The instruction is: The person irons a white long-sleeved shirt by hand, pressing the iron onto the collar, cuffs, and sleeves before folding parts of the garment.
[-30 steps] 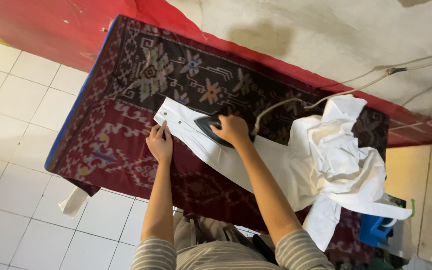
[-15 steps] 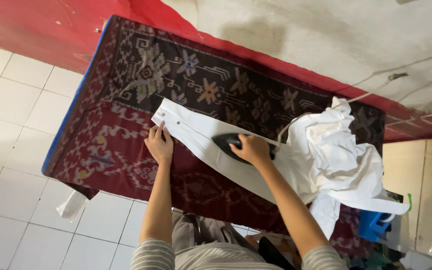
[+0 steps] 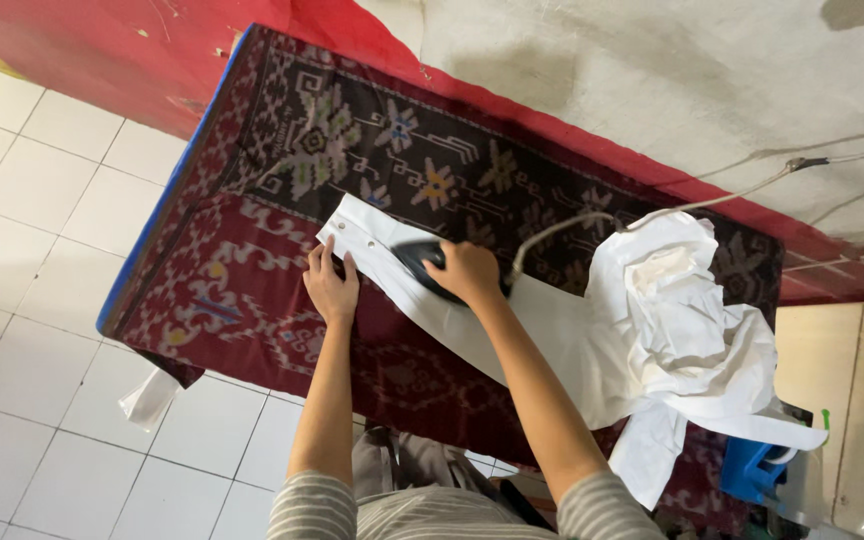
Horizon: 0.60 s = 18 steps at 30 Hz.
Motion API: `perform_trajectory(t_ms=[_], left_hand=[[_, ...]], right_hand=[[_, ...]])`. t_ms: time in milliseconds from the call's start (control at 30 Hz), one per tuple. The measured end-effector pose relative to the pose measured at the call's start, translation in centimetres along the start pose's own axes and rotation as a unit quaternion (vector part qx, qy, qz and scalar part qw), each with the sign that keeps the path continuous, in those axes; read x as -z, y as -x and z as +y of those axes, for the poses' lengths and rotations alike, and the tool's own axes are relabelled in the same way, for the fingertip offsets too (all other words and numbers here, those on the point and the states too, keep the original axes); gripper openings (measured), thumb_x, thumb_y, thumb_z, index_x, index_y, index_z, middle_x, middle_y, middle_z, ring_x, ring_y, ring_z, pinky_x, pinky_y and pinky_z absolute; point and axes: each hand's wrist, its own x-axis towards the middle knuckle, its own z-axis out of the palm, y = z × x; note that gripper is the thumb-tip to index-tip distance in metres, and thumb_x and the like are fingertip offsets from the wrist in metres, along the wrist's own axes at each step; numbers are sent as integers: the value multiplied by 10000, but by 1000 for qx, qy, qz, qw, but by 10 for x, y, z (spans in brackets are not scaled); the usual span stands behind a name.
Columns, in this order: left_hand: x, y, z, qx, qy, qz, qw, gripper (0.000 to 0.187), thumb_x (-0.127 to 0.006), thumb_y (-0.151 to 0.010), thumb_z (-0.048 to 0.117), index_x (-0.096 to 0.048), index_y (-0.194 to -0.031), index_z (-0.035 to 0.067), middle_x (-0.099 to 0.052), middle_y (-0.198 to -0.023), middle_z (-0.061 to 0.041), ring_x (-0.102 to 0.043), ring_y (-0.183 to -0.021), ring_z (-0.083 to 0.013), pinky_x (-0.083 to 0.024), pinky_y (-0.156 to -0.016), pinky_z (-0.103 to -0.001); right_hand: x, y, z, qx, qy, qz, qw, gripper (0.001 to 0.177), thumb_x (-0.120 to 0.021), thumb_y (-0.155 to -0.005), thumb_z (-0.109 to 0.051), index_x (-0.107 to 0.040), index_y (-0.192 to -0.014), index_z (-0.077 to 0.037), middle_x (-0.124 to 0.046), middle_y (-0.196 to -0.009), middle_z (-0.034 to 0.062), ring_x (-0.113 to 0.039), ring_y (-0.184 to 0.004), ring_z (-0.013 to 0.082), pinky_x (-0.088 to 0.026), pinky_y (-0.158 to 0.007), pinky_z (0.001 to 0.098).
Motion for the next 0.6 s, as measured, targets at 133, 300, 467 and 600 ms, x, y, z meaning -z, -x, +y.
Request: perform_trajectory(t_ms=[133,300,467,600], left_hand=[[2,2,1,-5,-12,-10,1000,440,-706,-972,257,-635,-1380,106,-632,-1272,-90,-634,-924,-254,-447,-900,-386],[1,0,1,6,-6,-28,1000,468,-714,-943,221,-625,-1384,92,-633,-1272,-75,-630,-884,-230,-440,-903,-396],[-4,4,-2,23,-18,-21,999,471,-726,-937,210,-635,-1387,106,-627,-1304,-66,-585,-878,-255,-453,-876,-377],[-7,5,-9,25,6,-28,999,479,-722,-955,208,-612,-1411,107,-619,-1272,-56,-606,-890,-214,-444,-955,-389]], right_hand=[[8,69,46,-39,19,-16,999,453,-734,-881,-517,-701,-809,-71,-650,-568,90,-606,-448,245,-489,-443,377],[32,154,93,-92,-22,-6,996,386,-744,-866,-452,-706,-810,-72,-682,-603,81,-630,-457,237,-505,-454,367],[27,178,78,-20,-31,21,999,403,-772,-826,-476,-716,-821,-77,-676,-578,98,-645,-469,256,-509,-460,375],[7,152,36,-11,-38,76,996,403,-751,-867,-457,-675,-795,-68,-661,-589,86,-640,-467,235,-508,-440,356]])
